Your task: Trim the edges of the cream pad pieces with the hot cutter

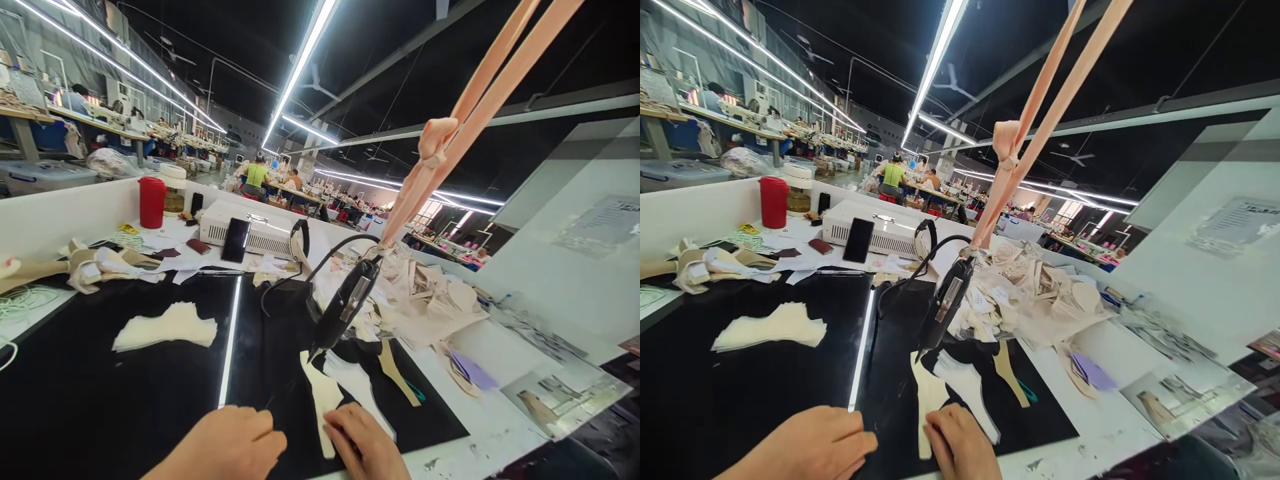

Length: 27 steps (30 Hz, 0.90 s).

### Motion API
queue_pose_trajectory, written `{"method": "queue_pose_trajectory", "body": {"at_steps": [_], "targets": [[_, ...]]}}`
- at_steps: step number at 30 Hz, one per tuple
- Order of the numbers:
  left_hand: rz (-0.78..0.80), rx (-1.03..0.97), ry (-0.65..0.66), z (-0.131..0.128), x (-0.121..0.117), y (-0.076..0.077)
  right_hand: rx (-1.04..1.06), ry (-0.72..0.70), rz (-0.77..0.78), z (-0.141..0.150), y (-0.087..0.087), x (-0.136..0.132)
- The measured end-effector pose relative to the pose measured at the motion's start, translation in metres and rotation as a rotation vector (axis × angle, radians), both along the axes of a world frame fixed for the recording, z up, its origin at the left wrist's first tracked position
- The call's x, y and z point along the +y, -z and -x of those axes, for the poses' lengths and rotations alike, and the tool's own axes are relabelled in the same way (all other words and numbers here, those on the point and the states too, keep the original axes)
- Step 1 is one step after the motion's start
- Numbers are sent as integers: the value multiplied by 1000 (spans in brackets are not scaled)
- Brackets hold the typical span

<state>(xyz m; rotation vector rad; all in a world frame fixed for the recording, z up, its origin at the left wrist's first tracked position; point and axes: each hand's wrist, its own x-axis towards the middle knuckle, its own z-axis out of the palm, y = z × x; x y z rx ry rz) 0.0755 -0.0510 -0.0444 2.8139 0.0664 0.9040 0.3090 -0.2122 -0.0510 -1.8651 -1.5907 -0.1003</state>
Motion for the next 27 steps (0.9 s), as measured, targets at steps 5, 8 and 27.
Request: {"method": "queue_pose_trajectory", "body": {"at_steps": [5,8,27], "targets": [[-189,-87,-22,-32,-15,13,39,-60,73,-2,0,-1],[-202,-116,-52,-42,-19,13,127,-60,100,-1,-3,-2],[-257,10,-136,-66,-30,35,1037,223,-124,-22,-44,50]]}}
